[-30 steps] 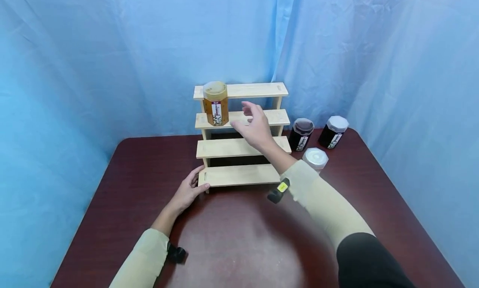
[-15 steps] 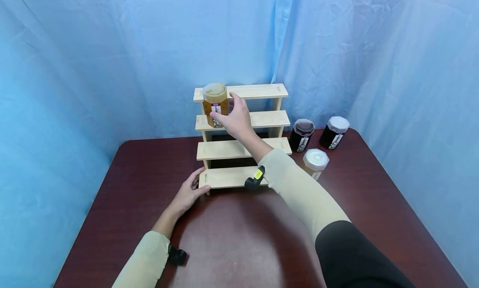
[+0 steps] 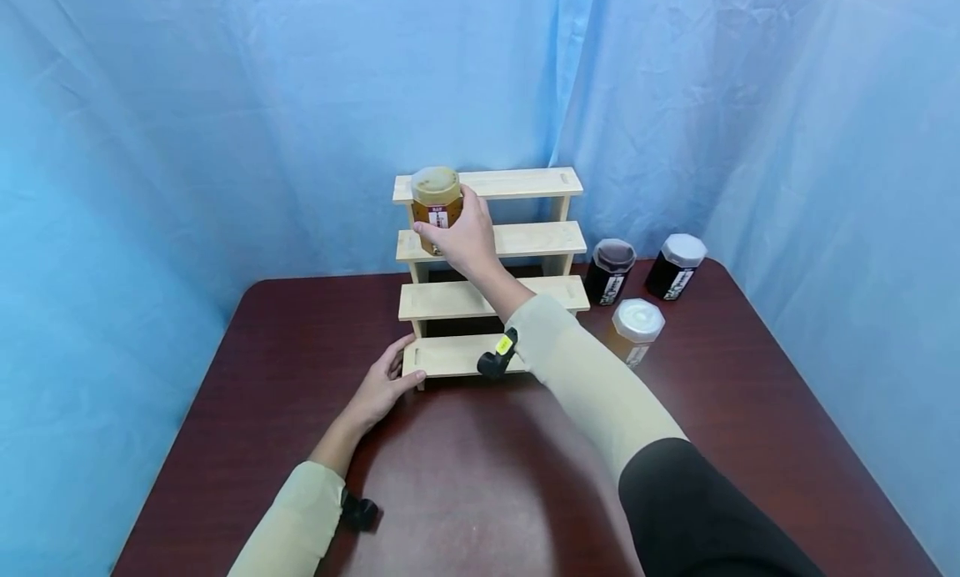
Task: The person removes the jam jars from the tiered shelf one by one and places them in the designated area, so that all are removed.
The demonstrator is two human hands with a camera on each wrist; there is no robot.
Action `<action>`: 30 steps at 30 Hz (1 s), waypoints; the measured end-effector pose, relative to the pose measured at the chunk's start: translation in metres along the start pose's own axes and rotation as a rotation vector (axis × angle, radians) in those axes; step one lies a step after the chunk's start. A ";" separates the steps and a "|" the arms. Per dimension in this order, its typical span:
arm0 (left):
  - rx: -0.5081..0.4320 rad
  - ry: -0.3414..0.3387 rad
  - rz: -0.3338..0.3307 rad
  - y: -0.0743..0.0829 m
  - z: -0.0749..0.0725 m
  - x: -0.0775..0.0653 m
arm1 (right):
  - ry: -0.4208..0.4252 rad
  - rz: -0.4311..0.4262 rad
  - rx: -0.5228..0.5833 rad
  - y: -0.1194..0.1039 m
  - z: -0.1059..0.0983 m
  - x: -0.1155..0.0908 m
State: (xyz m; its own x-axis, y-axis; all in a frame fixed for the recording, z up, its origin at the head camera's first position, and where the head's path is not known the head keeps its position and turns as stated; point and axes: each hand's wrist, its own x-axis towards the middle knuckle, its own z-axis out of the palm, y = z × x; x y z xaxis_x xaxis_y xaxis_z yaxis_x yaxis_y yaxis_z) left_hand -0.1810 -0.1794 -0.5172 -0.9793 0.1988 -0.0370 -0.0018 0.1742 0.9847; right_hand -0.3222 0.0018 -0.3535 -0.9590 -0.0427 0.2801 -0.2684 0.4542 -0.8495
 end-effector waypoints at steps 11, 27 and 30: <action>-0.003 -0.011 -0.005 0.004 0.004 0.003 | 0.084 -0.016 -0.038 -0.001 -0.005 0.001; -0.006 -0.040 0.000 0.003 0.007 0.008 | 0.080 -0.019 -0.005 0.030 -0.113 -0.026; -0.005 -0.041 0.008 0.003 0.008 0.008 | 0.084 0.019 -0.017 0.042 -0.150 -0.039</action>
State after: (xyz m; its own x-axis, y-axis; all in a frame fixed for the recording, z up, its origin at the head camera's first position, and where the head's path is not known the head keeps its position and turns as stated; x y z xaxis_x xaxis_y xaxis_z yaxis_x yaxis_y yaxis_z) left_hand -0.1871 -0.1694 -0.5156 -0.9701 0.2399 -0.0364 0.0045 0.1679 0.9858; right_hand -0.2822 0.1562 -0.3331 -0.9528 0.0406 0.3007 -0.2475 0.4695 -0.8475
